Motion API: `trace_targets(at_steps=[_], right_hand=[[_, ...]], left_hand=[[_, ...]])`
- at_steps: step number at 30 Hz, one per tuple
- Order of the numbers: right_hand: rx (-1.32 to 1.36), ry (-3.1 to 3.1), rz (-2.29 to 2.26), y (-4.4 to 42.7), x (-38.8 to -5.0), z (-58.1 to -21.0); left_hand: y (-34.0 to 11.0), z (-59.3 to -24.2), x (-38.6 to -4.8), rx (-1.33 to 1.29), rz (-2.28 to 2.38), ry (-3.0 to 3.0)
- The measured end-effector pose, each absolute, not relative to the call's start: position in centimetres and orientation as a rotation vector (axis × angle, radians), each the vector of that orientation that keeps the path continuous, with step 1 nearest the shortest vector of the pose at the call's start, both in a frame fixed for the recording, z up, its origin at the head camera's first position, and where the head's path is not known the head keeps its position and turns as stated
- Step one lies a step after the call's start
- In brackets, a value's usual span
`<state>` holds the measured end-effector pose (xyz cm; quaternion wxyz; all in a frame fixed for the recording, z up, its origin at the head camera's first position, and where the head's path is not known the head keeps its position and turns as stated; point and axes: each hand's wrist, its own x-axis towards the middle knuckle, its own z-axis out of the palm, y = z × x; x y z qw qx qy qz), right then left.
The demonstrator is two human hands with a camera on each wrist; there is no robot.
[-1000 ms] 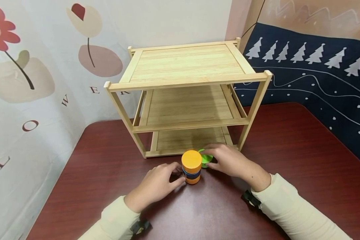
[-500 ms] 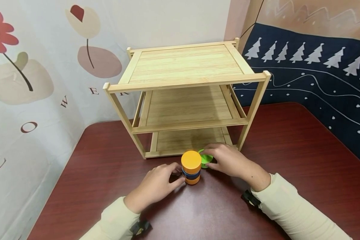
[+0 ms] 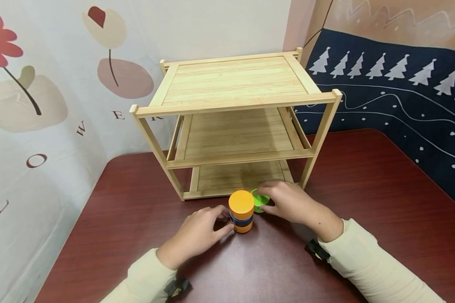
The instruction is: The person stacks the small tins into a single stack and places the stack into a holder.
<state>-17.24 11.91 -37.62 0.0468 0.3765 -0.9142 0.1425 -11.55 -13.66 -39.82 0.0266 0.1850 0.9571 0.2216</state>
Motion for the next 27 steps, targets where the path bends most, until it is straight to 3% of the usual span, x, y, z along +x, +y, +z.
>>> trace_targets(at_steps=[27], right_hand=[[1.131,-2.700,0.428,12.3,-16.7,-36.3]], left_hand=[[-13.7,-39.9,-11.5,0.580,0.679,2.969]])
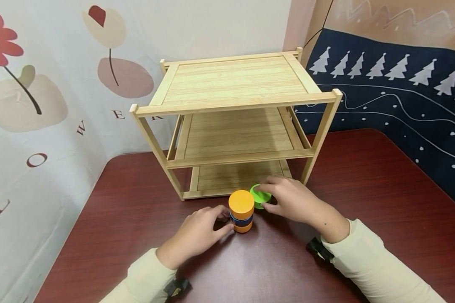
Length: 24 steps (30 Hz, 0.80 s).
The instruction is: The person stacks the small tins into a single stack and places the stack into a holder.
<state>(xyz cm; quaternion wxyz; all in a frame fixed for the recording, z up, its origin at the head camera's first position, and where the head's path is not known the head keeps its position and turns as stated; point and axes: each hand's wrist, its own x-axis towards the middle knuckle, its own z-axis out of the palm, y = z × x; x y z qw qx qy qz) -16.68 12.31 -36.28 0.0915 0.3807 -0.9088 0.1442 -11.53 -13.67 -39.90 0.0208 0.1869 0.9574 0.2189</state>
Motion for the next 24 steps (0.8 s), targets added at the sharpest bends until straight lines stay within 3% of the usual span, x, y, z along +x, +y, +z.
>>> trace_targets(at_steps=[24], right_hand=[[1.100,-2.636,0.480,12.31,-16.32,-35.45]], left_hand=[[-13.70,-39.93,-11.51,0.573,0.675,2.969]])
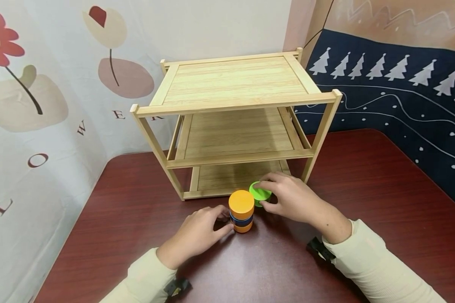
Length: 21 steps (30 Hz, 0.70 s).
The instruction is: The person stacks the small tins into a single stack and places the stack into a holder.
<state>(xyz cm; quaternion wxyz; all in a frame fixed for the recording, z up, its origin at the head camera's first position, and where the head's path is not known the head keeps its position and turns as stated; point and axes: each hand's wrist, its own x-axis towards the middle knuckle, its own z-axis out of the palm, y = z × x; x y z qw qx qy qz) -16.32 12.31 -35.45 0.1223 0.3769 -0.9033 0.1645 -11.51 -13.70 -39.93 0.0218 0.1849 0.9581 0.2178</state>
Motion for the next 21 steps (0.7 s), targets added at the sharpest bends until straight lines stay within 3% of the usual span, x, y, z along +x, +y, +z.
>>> trace_targets(at_steps=[21], right_hand=[[1.091,-2.562,0.520,12.50,-16.31,-35.06]], left_hand=[[-13.67,-39.94,-11.50,0.565,0.678,2.972]])
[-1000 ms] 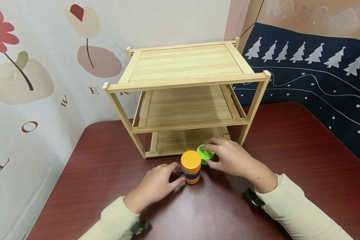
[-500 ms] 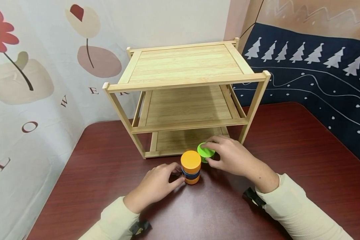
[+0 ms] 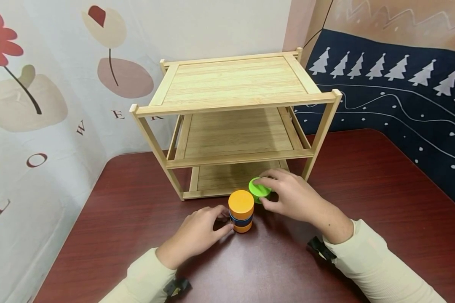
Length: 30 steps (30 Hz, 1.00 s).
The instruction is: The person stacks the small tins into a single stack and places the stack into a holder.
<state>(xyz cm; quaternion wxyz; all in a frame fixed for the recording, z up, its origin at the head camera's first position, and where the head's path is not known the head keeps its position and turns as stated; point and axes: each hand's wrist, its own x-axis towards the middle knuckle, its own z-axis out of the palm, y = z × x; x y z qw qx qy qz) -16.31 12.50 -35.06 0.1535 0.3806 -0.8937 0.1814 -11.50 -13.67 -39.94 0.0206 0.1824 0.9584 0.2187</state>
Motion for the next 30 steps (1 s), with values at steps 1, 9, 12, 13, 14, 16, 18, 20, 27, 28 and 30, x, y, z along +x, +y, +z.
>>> trace_targets(at_steps=[1,9,12,13,14,16,18,20,27,28,30], right_hand=[[1.090,-2.561,0.521,12.52,-16.31,-35.03],[1.052,-2.563,0.525,12.68,-16.15,-34.62],[1.046,-2.567,0.541,12.73,-16.09,-34.48],[1.048,-2.566,0.553,12.74,-16.10,-34.46],[1.051,-2.563,0.566,12.74,-16.09,-34.45],[1.061,-2.556,0.591,12.74,-16.09,-34.44],[1.071,-2.546,0.613,12.74,-16.11,-34.46],[1.077,-2.542,0.624,12.74,-16.10,-34.44],[1.092,-2.535,0.637,12.76,-16.16,-34.38],[1.093,-2.532,0.636,12.77,-16.16,-34.37],[1.093,-2.528,0.633,12.80,-16.15,-34.33]], left_hand=[[-13.67,-39.94,-11.50,0.566,0.678,2.971],[-13.62,-39.91,-11.51,0.566,0.676,2.971],[-13.62,-39.89,-11.52,0.567,0.677,2.969],[-13.62,-39.89,-11.52,0.568,0.678,2.968],[-13.63,-39.90,-11.51,0.567,0.678,2.967],[-13.64,-39.91,-11.51,0.566,0.679,2.964],[-13.65,-39.93,-11.50,0.564,0.677,2.963],[-13.65,-39.94,-11.49,0.564,0.676,2.963],[-13.64,-39.85,-11.48,0.565,0.684,2.966],[-13.63,-39.84,-11.48,0.567,0.683,2.967],[-13.62,-39.81,-11.48,0.568,0.681,2.969]])
